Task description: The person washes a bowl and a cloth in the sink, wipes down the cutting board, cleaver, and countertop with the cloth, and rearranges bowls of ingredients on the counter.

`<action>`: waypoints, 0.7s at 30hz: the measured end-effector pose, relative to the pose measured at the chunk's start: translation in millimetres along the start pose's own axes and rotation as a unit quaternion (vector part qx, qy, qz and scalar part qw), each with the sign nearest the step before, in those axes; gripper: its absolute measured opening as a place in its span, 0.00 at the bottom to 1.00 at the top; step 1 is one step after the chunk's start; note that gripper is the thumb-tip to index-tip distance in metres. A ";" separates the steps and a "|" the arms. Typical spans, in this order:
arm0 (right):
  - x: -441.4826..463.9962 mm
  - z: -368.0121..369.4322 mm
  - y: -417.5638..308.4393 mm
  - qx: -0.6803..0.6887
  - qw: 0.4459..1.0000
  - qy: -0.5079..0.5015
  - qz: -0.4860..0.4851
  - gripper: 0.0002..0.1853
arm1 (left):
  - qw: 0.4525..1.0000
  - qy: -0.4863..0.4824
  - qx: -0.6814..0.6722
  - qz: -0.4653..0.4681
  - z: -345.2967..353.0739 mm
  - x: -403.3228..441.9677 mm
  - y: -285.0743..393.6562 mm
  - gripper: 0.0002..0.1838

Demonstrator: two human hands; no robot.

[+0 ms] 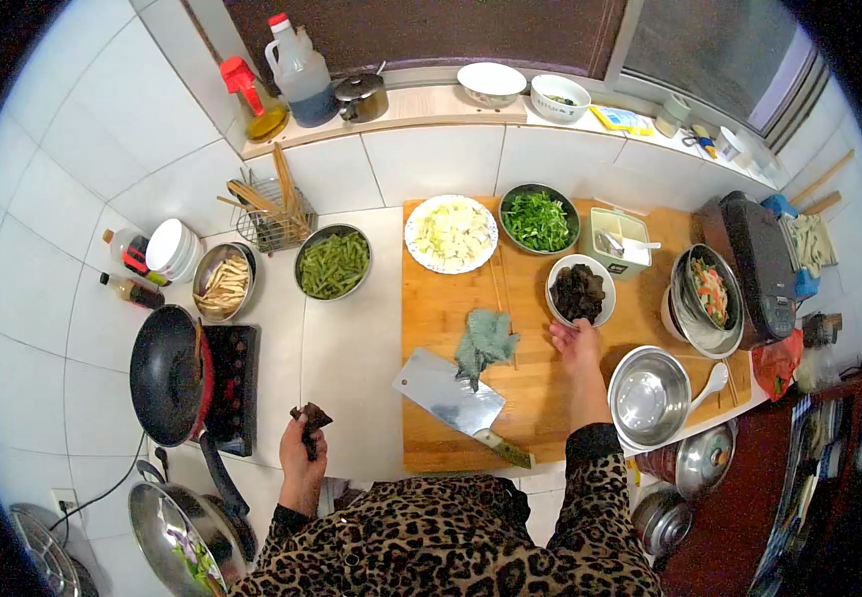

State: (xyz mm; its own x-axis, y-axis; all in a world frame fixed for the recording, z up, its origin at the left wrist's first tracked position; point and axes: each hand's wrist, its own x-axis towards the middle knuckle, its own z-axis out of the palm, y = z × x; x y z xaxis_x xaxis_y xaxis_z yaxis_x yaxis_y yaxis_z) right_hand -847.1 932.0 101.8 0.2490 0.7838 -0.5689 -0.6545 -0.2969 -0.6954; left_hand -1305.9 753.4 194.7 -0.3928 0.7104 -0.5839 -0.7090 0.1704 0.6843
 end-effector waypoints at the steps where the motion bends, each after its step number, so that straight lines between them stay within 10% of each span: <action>1: -3.2 -1.0 0.7 -0.007 1.000 -0.004 -0.001 0.16 | 1.000 0.002 -0.003 0.000 -3.3 -1.2 -0.3 0.06; 21: -69.6 -3.7 24.4 -0.125 0.990 -0.063 0.009 0.14 | 0.996 -0.069 0.043 -0.029 29.6 14.2 -20.2 0.09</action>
State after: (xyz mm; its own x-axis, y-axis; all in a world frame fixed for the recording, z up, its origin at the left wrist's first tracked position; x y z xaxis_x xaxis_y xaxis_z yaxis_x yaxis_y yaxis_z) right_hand -877.7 868.1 122.8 0.1375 0.8343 -0.5339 -0.4563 -0.4250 -0.7818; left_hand -1279.8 780.3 185.5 -0.2646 0.7833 -0.5626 -0.6733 0.2676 0.6893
